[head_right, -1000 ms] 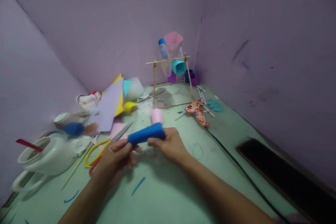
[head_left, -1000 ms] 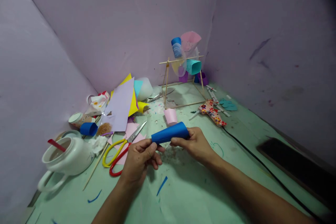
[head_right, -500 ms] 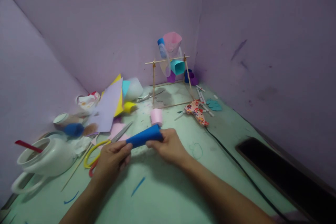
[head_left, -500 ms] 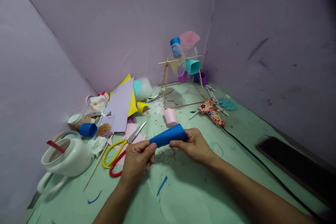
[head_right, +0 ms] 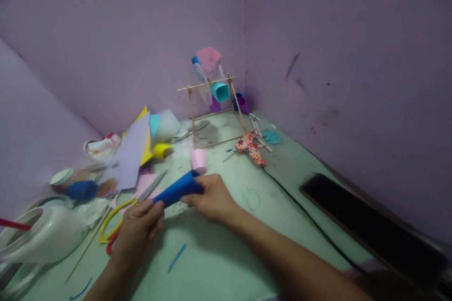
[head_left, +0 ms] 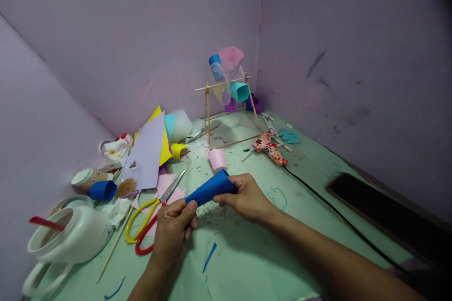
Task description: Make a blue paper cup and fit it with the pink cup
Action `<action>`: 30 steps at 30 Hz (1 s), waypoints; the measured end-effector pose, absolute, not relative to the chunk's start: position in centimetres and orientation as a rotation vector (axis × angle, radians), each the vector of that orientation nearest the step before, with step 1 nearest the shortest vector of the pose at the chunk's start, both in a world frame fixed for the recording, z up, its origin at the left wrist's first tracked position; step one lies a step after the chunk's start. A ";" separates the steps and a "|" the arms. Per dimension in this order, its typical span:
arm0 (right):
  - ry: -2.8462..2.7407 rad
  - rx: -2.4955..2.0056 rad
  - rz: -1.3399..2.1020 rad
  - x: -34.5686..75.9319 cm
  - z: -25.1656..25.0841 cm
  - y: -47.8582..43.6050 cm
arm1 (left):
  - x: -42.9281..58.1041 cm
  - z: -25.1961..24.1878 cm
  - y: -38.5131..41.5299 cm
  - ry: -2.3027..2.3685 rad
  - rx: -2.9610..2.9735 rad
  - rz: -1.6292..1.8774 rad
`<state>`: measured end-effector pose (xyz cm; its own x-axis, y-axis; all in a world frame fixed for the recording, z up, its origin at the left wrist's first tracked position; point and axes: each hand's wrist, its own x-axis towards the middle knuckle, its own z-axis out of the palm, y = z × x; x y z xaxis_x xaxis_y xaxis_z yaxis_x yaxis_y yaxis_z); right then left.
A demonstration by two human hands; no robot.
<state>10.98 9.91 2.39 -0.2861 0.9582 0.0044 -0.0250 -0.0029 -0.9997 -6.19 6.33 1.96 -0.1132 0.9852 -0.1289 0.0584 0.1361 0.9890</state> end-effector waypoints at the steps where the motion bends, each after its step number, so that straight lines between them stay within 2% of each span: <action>1: -1.399 -1.023 1.429 11.0 2.5 9.9 | -6.2 1.9 6.3 1.398 1.090 1.163; 16: -1.358 -0.913 1.382 11.5 2.7 10.4 | -5.9 1.7 6.4 1.313 0.742 1.233; 30: -1.310 -0.954 1.421 11.4 3.0 10.5 | -5.6 1.9 6.6 1.324 0.724 1.232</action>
<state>11.43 10.45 2.96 -0.2480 0.9673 0.0538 -0.1323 0.0212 -0.9910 -5.60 6.60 1.94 -0.1795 0.9335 -0.3104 -0.2427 0.2638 0.9336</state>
